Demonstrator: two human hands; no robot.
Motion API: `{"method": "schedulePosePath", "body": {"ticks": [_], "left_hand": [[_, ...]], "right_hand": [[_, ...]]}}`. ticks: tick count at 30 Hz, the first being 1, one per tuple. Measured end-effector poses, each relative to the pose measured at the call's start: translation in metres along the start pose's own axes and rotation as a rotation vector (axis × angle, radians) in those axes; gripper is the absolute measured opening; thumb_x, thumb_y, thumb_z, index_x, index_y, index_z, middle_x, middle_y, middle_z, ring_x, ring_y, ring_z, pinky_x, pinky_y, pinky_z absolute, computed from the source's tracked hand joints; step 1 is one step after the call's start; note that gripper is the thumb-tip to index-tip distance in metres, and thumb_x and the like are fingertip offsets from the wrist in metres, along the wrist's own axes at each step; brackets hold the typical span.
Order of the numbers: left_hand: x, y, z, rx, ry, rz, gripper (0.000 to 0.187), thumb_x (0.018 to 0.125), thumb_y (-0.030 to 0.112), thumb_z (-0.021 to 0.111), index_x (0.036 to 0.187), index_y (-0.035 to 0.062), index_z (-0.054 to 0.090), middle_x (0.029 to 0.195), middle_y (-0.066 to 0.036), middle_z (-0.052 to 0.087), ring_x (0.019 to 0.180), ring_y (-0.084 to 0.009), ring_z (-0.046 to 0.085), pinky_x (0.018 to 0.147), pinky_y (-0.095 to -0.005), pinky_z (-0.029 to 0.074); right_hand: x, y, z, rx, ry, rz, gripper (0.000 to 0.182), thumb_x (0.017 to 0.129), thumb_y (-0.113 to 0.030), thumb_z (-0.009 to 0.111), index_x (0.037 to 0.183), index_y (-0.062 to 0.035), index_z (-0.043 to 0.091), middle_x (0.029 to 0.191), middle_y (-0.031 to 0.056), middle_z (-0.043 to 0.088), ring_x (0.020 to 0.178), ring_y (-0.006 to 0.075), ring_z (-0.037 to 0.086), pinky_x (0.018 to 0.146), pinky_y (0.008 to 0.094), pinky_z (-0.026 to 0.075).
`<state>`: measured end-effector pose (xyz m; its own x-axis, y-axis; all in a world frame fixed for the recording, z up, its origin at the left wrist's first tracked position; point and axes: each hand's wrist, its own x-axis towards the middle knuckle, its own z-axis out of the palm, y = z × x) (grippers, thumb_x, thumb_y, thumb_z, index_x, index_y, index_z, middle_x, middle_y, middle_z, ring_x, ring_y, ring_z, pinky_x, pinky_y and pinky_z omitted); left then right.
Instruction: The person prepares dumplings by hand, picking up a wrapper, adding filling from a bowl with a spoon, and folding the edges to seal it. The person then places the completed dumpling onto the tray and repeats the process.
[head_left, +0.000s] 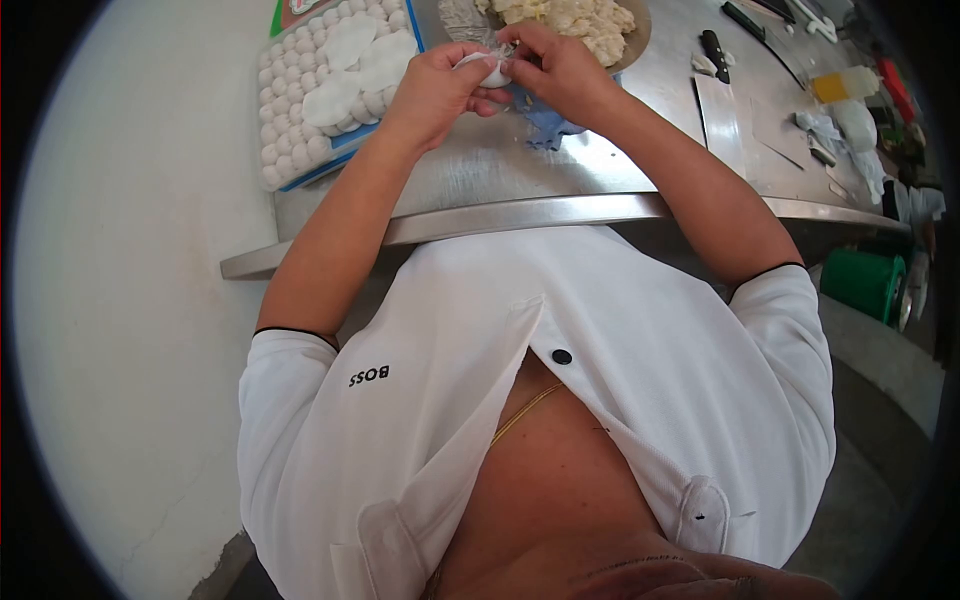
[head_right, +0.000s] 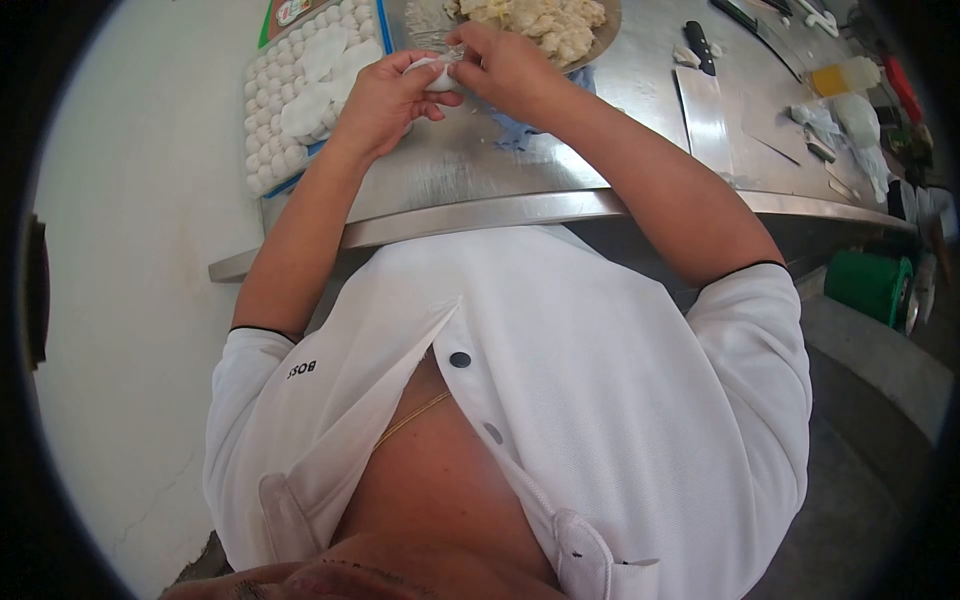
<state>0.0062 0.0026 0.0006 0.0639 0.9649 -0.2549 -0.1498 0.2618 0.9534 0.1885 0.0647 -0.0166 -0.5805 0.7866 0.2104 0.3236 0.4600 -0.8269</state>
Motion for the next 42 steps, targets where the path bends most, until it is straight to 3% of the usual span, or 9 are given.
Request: {"method": "schedulePosePath", "body": {"ticks": [3, 5, 21, 24, 26, 30, 33, 35, 42], "left_hand": [[-0.002, 0.003, 0.0, 0.035, -0.037, -0.018, 0.031, 0.095, 0.017, 0.063, 0.118, -0.0031, 0.056, 0.103, -0.01, 0.066, 0.083, -0.0228, 0.07, 0.061, -0.0258, 0.053], [-0.003, 0.004, 0.003, -0.004, -0.014, -0.03, 0.031, 0.095, 0.017, 0.063, 0.117, -0.0027, 0.056, 0.102, -0.01, 0.066, 0.084, -0.0226, 0.07, 0.062, -0.0259, 0.053], [0.0, -0.002, -0.003, 0.0, -0.05, 0.005, 0.029, 0.094, 0.01, 0.061, 0.12, -0.0029, 0.055, 0.103, -0.011, 0.067, 0.085, -0.0224, 0.071, 0.062, -0.0262, 0.054], [0.001, -0.004, -0.001, -0.022, 0.012, 0.039, 0.028, 0.094, 0.01, 0.061, 0.119, -0.0028, 0.055, 0.103, -0.011, 0.067, 0.085, -0.0224, 0.071, 0.062, -0.0262, 0.054], [0.001, -0.005, -0.001, -0.022, 0.009, 0.101, 0.028, 0.094, 0.01, 0.061, 0.118, -0.003, 0.055, 0.102, -0.011, 0.066, 0.084, -0.0222, 0.071, 0.062, -0.0261, 0.054], [0.001, -0.005, 0.0, 0.057, 0.012, 0.013, 0.029, 0.095, 0.011, 0.06, 0.119, -0.0033, 0.055, 0.101, -0.011, 0.066, 0.084, -0.0217, 0.071, 0.062, -0.0262, 0.054], [0.0, -0.003, 0.001, 0.061, 0.002, 0.017, 0.03, 0.095, 0.012, 0.059, 0.121, -0.0037, 0.055, 0.101, -0.01, 0.066, 0.083, -0.0214, 0.07, 0.062, -0.0262, 0.053], [0.0, -0.003, 0.0, 0.044, -0.031, 0.011, 0.031, 0.096, 0.012, 0.059, 0.121, -0.0039, 0.054, 0.101, -0.01, 0.066, 0.083, -0.0213, 0.07, 0.062, -0.0261, 0.053], [0.004, -0.012, -0.002, 0.038, 0.057, 0.095, 0.03, 0.096, 0.011, 0.058, 0.121, -0.004, 0.054, 0.101, -0.009, 0.066, 0.083, -0.0212, 0.07, 0.062, -0.0261, 0.053]], "right_hand": [[0.001, 0.006, 0.0, -0.02, -0.044, -0.034, 0.016, 0.091, -0.014, 0.06, 0.1, -0.0009, 0.065, 0.084, 0.0082, 0.066, 0.076, 0.0151, 0.06, 0.07, 0.0306, 0.049], [0.001, 0.006, 0.001, -0.033, 0.006, -0.058, 0.022, 0.088, -0.02, 0.06, 0.099, -0.0022, 0.065, 0.081, 0.0173, 0.066, 0.075, 0.031, 0.064, 0.069, 0.0388, 0.05], [0.002, 0.005, 0.002, -0.084, -0.014, -0.069, 0.017, 0.09, -0.013, 0.061, 0.101, -0.0014, 0.065, 0.082, 0.0105, 0.065, 0.074, 0.0172, 0.06, 0.069, 0.0319, 0.049], [0.001, 0.001, -0.001, -0.067, -0.003, -0.036, 0.016, 0.09, -0.013, 0.061, 0.101, -0.0014, 0.065, 0.084, 0.0114, 0.066, 0.074, 0.0179, 0.061, 0.069, 0.0322, 0.049], [0.001, -0.003, -0.003, -0.061, -0.033, -0.005, 0.02, 0.087, -0.019, 0.06, 0.096, -0.0012, 0.064, 0.082, 0.0194, 0.066, 0.076, 0.0358, 0.064, 0.07, 0.0418, 0.05], [-0.001, -0.001, -0.001, -0.132, -0.021, -0.114, 0.02, 0.087, -0.019, 0.06, 0.095, -0.0011, 0.064, 0.083, 0.0191, 0.066, 0.075, 0.0358, 0.064, 0.069, 0.0419, 0.05], [-0.003, -0.006, 0.001, -0.092, 0.041, -0.038, 0.016, 0.09, -0.014, 0.061, 0.099, -0.0016, 0.065, 0.079, 0.0113, 0.065, 0.07, 0.0192, 0.06, 0.067, 0.0323, 0.049], [-0.002, -0.004, 0.001, -0.03, 0.036, -0.035, 0.02, 0.086, -0.019, 0.062, 0.094, -0.0008, 0.064, 0.082, 0.0194, 0.066, 0.075, 0.0357, 0.064, 0.069, 0.0414, 0.05], [0.001, 0.0, 0.001, -0.05, 0.031, -0.039, 0.019, 0.087, -0.019, 0.061, 0.094, -0.0013, 0.064, 0.081, 0.0194, 0.066, 0.076, 0.036, 0.065, 0.069, 0.0417, 0.05]]}}
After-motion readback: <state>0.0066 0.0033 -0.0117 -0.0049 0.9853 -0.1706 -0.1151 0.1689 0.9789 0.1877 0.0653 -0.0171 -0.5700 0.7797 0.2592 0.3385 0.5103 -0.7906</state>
